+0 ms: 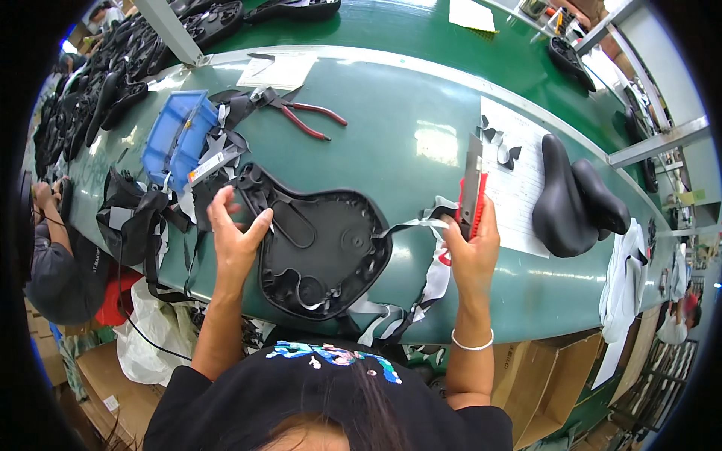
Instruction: The person uses a red utility knife to trim excess black fabric and foam from the underside of bicycle seats. They repeatedly cut the material, peel away the loose strips, and discard them onto the green workbench. The person handles multiple seats, moving finished ones aside and picking up new ones to continue the trimming process.
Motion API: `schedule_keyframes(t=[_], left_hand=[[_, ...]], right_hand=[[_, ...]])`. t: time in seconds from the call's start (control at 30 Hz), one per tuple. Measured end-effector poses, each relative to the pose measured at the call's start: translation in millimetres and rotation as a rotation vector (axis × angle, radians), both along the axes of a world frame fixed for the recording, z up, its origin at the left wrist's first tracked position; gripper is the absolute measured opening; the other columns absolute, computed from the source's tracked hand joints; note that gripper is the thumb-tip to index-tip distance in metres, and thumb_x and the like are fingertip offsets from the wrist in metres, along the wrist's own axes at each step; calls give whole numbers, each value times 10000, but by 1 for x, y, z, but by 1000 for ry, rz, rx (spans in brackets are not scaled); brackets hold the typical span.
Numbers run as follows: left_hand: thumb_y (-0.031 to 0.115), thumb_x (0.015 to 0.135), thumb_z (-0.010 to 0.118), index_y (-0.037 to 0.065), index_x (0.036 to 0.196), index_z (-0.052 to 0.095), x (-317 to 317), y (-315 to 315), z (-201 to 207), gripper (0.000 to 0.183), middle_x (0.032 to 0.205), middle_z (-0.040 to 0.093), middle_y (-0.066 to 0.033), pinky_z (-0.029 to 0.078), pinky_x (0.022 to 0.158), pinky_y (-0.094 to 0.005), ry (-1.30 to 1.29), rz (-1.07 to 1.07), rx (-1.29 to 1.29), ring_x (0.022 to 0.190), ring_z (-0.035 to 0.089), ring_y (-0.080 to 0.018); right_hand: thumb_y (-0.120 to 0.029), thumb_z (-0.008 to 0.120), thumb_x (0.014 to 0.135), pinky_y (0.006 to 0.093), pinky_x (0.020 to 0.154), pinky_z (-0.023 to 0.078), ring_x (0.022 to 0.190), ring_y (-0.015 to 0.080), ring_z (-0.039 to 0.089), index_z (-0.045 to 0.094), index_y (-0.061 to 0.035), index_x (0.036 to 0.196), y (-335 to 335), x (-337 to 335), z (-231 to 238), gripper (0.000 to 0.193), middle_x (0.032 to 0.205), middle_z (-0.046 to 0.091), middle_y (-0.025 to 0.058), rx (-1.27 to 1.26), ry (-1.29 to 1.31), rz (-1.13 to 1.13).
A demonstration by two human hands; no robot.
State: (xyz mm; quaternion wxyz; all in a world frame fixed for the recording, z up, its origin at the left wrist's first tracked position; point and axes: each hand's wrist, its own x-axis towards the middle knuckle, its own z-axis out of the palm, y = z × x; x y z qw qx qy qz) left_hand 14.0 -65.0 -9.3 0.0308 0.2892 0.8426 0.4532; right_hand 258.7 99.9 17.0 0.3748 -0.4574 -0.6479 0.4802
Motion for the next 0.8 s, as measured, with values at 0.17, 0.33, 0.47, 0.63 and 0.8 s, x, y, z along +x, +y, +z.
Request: schedule_keyframes(t=[0.17, 0.33, 0.47, 0.63, 0.8], left_hand=[[263, 702, 731, 74, 1063, 568, 35, 58, 53, 438, 994, 577, -98, 410, 789, -389, 438, -916, -56, 971, 528, -267], [182, 855, 598, 38, 693, 531, 28, 89, 26, 227, 640, 503, -107, 377, 668, -385, 95, -1023, -2, 633, 471, -297], [212, 902, 569, 36, 696, 511, 32, 94, 31, 277, 587, 436, -108, 343, 592, -352, 84, -1032, -129, 552, 404, -233], [260, 942, 532, 43, 723, 539, 28, 95, 38, 309, 618, 551, -52, 359, 519, -295, -754, -712, 257, 586, 486, -110], [347, 952, 517, 27, 1085, 578, 28, 87, 24, 352, 755, 652, -88, 388, 539, -191, -1083, -1079, 519, 652, 577, -117]], right_hand=[[-114, 685, 786, 246, 618, 475, 702, 115, 576, 502, -41, 1201, -39, -25, 15, 459, 903, 609, 44, -5, -29, 317], [-78, 652, 819, 299, 676, 503, 747, 201, 640, 481, -70, 1310, -38, 11, 21, 521, 968, 669, 140, -1, -189, 253], [-59, 629, 808, 343, 508, 469, 546, 233, 578, 506, -155, 1325, -29, 24, 6, 540, 742, 607, 77, 574, -571, 512], [-83, 611, 831, 383, 431, 413, 451, 251, 529, 494, -177, 1340, -66, 17, 2, 531, 629, 521, 73, 593, -817, 363], [-117, 604, 850, 410, 419, 413, 427, 259, 544, 424, -189, 1398, -72, -1, 15, 582, 608, 525, 101, 548, -929, 307]])
